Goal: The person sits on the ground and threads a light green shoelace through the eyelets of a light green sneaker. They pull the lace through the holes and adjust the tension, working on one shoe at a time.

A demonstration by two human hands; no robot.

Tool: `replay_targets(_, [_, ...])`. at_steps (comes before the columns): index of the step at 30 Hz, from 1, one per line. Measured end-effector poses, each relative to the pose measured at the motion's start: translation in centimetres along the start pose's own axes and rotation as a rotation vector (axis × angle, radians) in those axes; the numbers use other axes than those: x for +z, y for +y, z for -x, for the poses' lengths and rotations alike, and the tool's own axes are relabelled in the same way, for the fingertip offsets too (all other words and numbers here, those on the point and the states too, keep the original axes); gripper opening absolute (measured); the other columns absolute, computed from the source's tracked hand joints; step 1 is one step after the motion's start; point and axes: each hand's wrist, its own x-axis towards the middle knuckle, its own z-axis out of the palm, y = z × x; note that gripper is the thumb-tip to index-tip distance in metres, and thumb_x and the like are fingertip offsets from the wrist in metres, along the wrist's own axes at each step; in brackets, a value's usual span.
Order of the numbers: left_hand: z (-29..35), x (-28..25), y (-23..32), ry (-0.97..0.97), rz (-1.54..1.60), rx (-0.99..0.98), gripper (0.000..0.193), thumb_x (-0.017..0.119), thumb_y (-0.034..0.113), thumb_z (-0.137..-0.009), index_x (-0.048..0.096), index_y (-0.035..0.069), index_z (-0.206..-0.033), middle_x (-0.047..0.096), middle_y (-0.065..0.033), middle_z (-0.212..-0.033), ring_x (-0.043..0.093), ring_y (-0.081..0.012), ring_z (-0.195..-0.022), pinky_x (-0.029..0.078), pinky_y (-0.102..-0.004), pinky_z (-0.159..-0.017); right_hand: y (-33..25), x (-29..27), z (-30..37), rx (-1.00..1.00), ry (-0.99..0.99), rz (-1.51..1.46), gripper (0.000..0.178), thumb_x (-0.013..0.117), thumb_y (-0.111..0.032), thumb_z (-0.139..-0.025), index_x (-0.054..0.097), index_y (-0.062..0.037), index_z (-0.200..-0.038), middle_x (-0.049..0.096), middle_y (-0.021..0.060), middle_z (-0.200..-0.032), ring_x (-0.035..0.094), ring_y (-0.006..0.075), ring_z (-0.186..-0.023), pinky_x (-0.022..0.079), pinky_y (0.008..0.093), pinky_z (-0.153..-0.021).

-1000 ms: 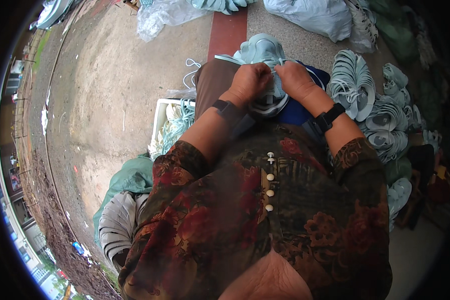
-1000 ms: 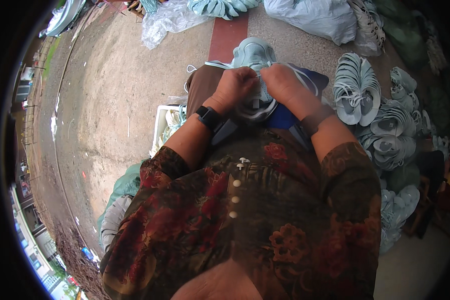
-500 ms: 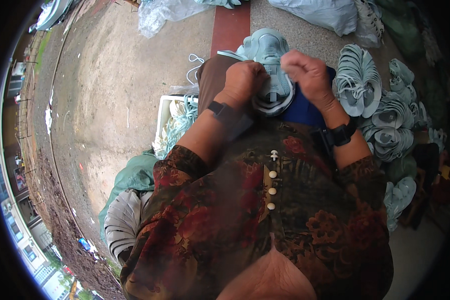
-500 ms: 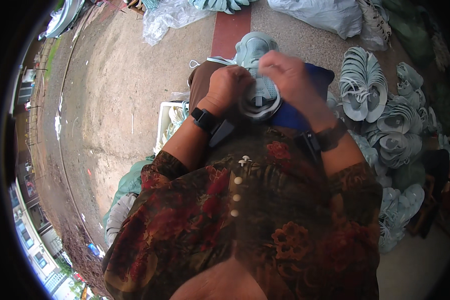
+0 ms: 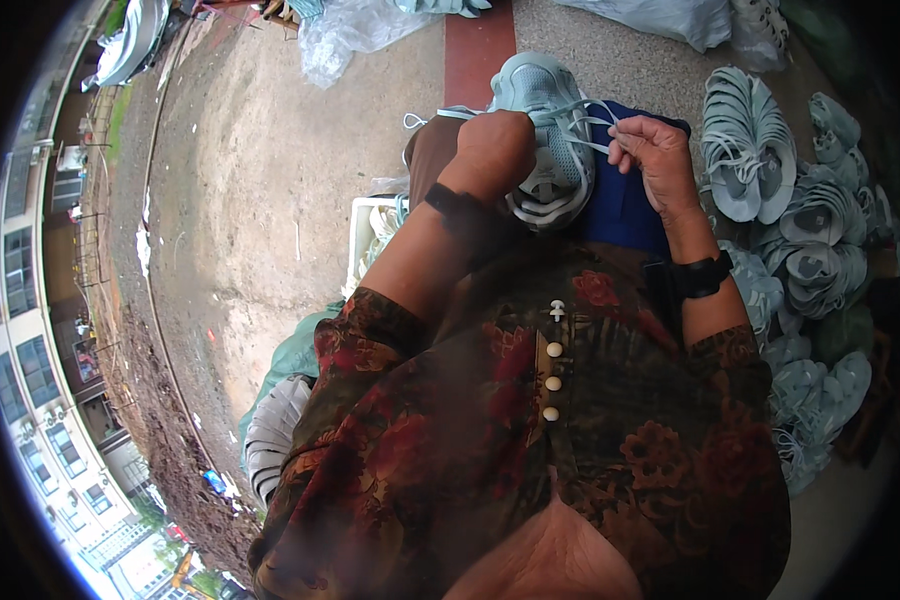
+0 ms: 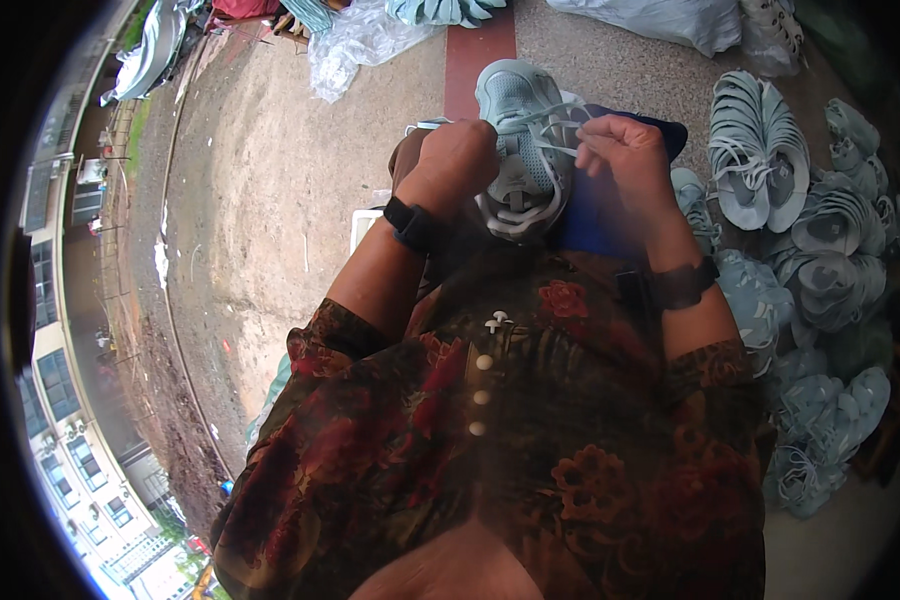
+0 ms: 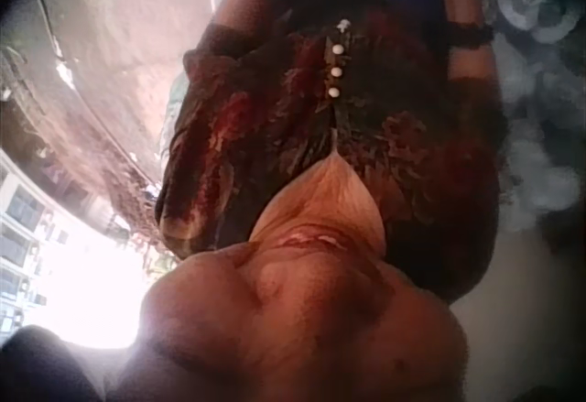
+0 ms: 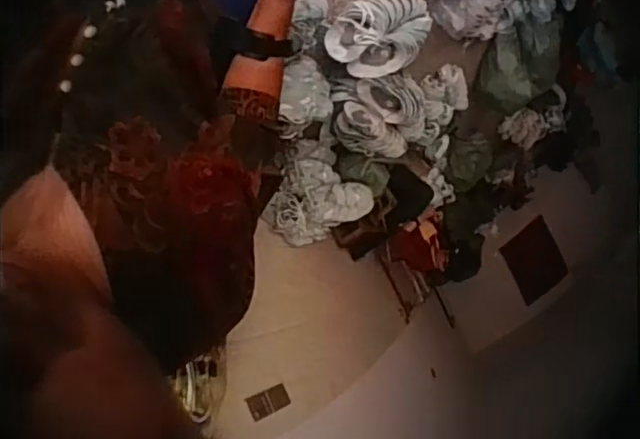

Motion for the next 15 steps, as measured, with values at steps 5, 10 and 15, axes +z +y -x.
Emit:
replay_targets(5, [-1.8, -0.7, 0.1, -0.128, -0.055, 0.045, 0.019, 0.058, 0.02, -0.076, 0.066, 0.003, -0.075, 0.064, -0.0178, -0.079, 0.063, -0.0343, -0.074, 0.05, -0.0423, -0.066, 1.3, -0.3, 0.6, 0.004, 0.039, -0.023, 0.008, 0.057, -0.004, -0.084, 0.062, 0.0017, -0.087, 0.06, 0.0055, -0.068, 0.055, 0.0096, -0.06, 0.042, 0.0195, -0.054])
replay_targets(10, [-3.8, 2.2, -3.5, -0.131, 0.058, 0.393, 0.027, 0.063, 0.03, -0.074, 0.067, 0.003, -0.077, 0.065, -0.0179, -0.08, 0.063, -0.0362, -0.077, 0.05, -0.0435, -0.068, 2.3, -0.6, 0.7, 0.018, 0.073, -0.101, 0.007, 0.057, -0.004, -0.085, 0.062, 0.0005, -0.084, 0.06, 0.0049, -0.068, 0.056, 0.0094, -0.06, 0.043, 0.0197, -0.055])
replay_targets(15, [-2.7, 0.8, -1.6, -0.169, -0.09, 0.124, 0.027, 0.061, 0.028, -0.076, 0.066, 0.002, -0.077, 0.064, -0.019, -0.079, 0.062, -0.0368, -0.077, 0.049, -0.0439, -0.07, 2.3, -0.9, 0.6, 0.034, 0.079, -0.105, 0.007, 0.057, -0.005, -0.085, 0.061, 0.0001, -0.083, 0.06, 0.0051, -0.068, 0.056, 0.0095, -0.06, 0.043, 0.0196, -0.055])
